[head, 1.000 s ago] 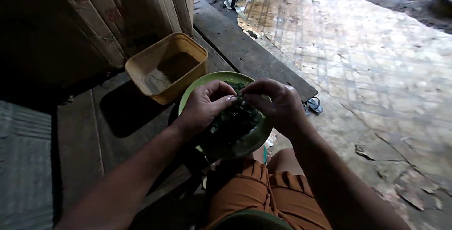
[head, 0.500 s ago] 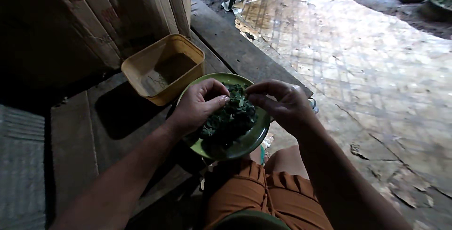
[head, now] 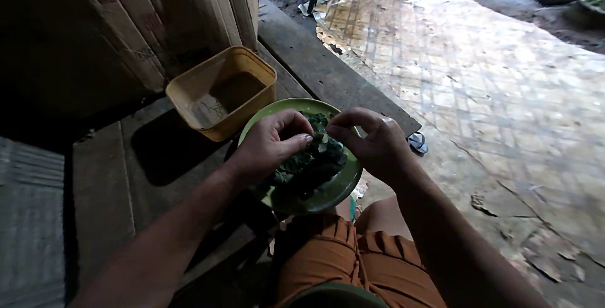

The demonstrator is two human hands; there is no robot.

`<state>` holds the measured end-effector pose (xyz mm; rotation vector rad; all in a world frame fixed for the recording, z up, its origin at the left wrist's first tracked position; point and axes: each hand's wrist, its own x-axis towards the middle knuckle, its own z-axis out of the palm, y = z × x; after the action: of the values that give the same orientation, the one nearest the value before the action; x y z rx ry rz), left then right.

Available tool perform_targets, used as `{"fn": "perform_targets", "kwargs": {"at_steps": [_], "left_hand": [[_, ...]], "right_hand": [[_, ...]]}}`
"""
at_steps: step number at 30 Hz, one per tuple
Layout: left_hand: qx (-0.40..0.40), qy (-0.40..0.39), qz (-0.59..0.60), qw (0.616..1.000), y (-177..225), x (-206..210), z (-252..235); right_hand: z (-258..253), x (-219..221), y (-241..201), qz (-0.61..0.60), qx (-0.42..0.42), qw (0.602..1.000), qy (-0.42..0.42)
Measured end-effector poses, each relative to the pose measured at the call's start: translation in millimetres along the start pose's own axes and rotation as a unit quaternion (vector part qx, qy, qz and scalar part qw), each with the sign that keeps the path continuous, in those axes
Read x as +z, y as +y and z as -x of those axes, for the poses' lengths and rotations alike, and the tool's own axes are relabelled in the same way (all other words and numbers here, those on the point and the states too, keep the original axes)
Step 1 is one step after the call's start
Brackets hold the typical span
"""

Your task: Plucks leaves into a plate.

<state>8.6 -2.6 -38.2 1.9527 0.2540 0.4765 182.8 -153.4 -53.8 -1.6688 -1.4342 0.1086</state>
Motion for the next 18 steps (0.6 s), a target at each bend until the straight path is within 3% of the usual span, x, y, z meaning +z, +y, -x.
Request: {"fn": "perform_targets", "kwargs": {"at_steps": [4, 11, 18], "left_hand": [[-0.006, 0.021, -0.075, 0.997, 0.3, -3.6, -0.6], [0.134, 0.054, -0.208, 0.967, -4.5, 0.7, -0.3], [0.179, 0.083, -0.271, 0.942, -8.7, 4.1, 3.5]], "right_hand": [[1.3, -9.0, 6.9, -0.001, 0.023, 1.0, 0.021], [0.0, -3.1, -0.2, 0.001, 0.004, 1.0, 0.011], [-7.3, 5.2, -10.9, 0.002, -0.028, 1.0, -0.01]]}}
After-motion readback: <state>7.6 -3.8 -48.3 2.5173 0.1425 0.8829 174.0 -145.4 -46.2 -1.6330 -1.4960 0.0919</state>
